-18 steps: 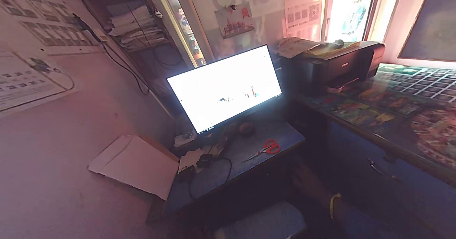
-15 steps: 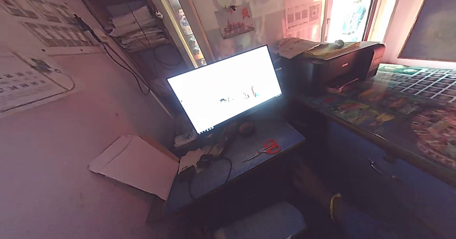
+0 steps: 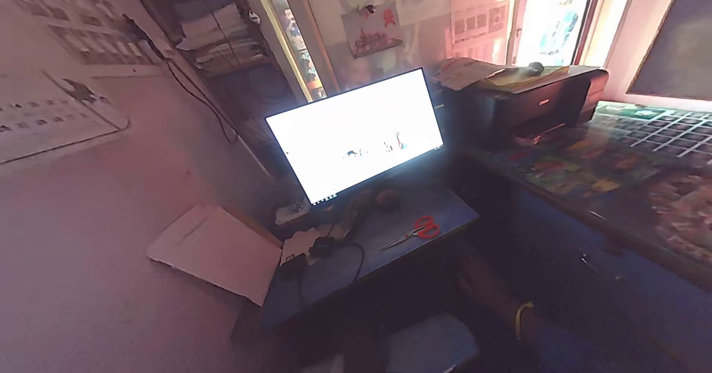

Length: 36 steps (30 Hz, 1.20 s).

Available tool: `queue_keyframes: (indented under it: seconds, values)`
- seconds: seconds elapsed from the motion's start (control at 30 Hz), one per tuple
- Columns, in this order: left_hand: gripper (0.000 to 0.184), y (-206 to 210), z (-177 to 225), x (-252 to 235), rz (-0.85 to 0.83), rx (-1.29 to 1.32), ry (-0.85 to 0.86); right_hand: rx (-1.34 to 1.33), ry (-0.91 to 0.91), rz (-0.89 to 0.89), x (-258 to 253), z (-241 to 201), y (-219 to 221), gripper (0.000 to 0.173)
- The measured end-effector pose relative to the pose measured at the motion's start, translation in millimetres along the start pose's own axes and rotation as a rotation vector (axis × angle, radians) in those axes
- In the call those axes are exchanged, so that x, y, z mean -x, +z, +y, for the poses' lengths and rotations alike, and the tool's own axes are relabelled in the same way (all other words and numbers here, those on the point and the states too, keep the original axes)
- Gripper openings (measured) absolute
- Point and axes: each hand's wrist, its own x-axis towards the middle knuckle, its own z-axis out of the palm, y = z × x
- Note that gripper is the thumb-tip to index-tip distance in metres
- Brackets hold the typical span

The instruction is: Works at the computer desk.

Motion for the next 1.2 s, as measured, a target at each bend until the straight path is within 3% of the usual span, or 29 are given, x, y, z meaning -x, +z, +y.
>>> queue_keyframes:
  seconds: [0.1,0.2,0.27,0.43,1.2]
  values:
    - [0.048,28,41,-6,0.024,0.006,0.270,0.037,0.003,-0.019,-1,3,-3,0.055]
    - [0.043,29,71,-14,-0.030,0.099,0.381,0.029,-0.005,0.000,-2,11,5,0.057]
    - [0.040,15,78,-14,-0.109,0.132,0.375,0.021,-0.022,0.026,-2,14,11,0.056]
    - [0.041,51,55,-8,0.097,0.159,0.443,-0.001,-0.058,0.065,5,1,6,0.051]
    - [0.041,53,54,-10,0.137,0.221,0.424,0.003,-0.114,0.135,0,10,13,0.048]
